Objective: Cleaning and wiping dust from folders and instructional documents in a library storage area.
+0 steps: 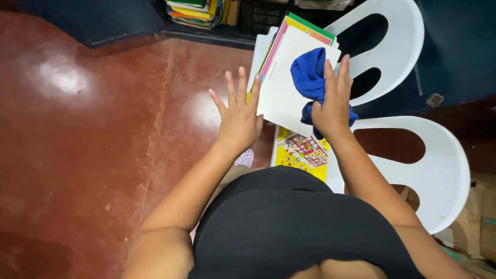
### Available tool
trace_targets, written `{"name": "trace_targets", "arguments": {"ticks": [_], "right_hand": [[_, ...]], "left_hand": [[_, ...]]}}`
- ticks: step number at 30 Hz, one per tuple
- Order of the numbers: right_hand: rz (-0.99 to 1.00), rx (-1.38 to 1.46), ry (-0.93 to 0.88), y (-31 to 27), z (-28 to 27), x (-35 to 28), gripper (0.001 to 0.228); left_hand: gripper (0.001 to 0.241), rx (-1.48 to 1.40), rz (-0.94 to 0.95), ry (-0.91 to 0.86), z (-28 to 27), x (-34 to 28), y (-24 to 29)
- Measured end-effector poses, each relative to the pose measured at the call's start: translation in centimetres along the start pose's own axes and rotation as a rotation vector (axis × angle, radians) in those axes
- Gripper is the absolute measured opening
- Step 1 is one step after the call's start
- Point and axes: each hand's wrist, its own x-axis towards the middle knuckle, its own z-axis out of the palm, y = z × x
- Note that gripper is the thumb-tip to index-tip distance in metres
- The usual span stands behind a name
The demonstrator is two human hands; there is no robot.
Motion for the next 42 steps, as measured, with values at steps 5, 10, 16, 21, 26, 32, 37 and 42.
{"name": "trace_targets", "arguments": {"ticks": [5,10,16,21,26,32,37,42], "right_hand": [[0.053,-0.015,0.001,-0.3,0.8,0.9,0.097],[0.107,-0.042,-0.015,0.3,2.4,2.1,0.097],[0.258,0.137,0.056,1.9,4.8,3.0,0.092],[0.255,0.141,0.166,0.3,5.1,3.1,0.094],[0.261,0.172,0.223,0.1,5.6,2.9,0.092],[0.246,0.159,0.269,-0.3,5.2,3.8,0.086],[0.239,0.165,0.322,1.9,5.0,4.0,0.088],[0.188,0.217,0.449,4.8,5.9,3.7,0.088]], "left_hand": [[0.098,-0.034,0.032,-0.035,-0.3,1.5,-1.0],[0.098,-0.049,0.062,-0.074,-1.0,3.5,-2.4],[0.097,-0.073,0.071,-0.117,-0.7,6.2,-4.6],[0.097,-0.118,0.114,-0.146,-0.2,7.5,-5.7],[0.103,-0.149,0.158,-0.12,-0.5,9.2,-7.2],[0.105,-0.243,0.198,-0.044,-1.2,10.8,-8.0],[0.102,-0.308,0.182,-0.023,-0.1,10.7,-7.9],[0.101,-0.378,0.109,-0.003,3.0,10.6,-7.2]]}}
